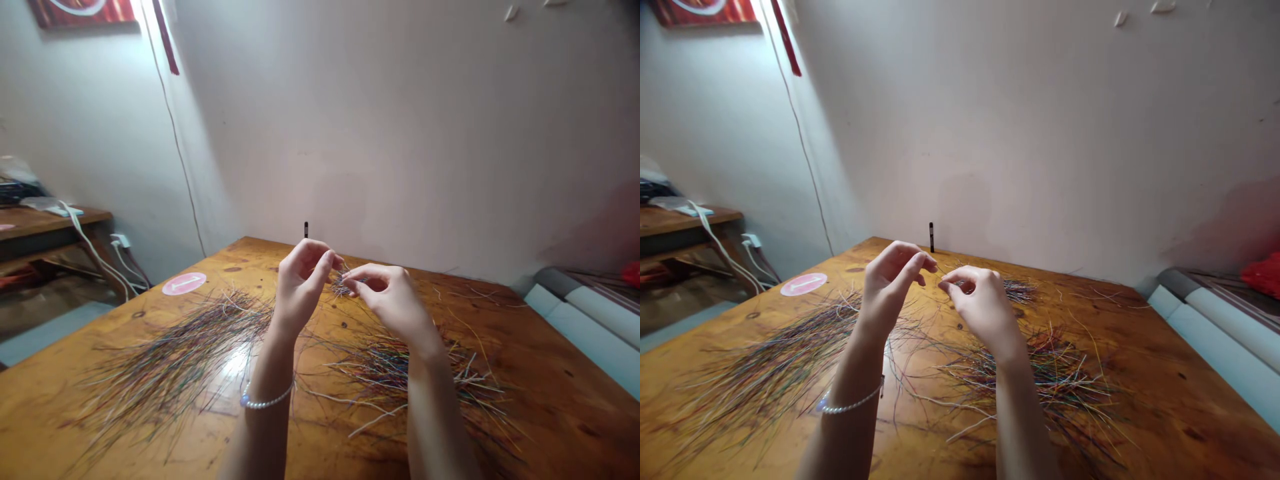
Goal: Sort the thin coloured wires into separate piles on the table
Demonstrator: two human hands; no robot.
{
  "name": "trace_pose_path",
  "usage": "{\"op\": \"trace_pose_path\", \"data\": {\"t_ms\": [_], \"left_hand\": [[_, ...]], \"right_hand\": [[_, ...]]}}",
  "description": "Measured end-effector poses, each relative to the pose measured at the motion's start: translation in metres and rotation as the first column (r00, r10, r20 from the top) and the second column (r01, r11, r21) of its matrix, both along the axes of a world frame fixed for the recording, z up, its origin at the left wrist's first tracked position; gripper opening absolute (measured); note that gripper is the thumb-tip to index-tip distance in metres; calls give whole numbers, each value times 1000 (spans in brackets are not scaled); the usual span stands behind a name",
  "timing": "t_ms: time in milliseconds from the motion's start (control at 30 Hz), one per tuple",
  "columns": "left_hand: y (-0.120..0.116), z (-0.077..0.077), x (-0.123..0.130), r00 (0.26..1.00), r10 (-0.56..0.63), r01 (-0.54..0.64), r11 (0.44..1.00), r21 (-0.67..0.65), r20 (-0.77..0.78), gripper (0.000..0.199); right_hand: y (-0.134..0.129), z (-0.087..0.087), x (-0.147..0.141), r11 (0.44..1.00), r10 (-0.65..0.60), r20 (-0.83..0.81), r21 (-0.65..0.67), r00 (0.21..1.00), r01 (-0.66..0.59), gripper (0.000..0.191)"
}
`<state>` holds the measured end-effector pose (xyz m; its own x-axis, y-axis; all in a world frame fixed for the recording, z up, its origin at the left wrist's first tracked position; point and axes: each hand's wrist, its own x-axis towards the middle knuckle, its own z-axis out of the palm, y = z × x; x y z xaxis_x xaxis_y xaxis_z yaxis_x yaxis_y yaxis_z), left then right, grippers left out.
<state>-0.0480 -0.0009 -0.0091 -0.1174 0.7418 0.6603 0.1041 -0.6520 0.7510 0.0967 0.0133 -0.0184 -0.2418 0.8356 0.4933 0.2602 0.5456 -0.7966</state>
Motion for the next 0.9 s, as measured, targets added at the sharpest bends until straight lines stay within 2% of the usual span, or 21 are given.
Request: {"op": "trace_pose_path", "data": {"t_ms": [133, 400, 533, 633, 733, 900], "left_hand": [[-1, 1, -1, 999, -45, 45, 998, -39, 13, 10], [6, -5, -1, 991, -124, 116, 986, -116, -59, 15], [7, -6, 1, 987, -154, 149, 982, -121, -37, 19], [7, -6, 1, 984, -172, 168, 981, -99, -37, 13], [8, -5, 0, 994, -104, 104, 994, -29, -20, 10], [8, -5, -5, 999, -6, 6, 1000, 20, -39, 16]], "right_hand": [[-2, 2, -1, 1000, -15, 30, -8, 999, 15, 14], [-4, 5, -1, 1000, -2, 9, -18, 1000, 3, 17], [-5, 6, -3, 999, 42, 2, -7, 999, -42, 18], [-7, 6, -5, 994, 107, -5, -7, 994, -107, 19], [-8, 5, -7, 994, 109, -31, -26, 994, -110, 18], [-11, 6, -7, 999, 40, -41, -29, 998, -41, 17]]}}
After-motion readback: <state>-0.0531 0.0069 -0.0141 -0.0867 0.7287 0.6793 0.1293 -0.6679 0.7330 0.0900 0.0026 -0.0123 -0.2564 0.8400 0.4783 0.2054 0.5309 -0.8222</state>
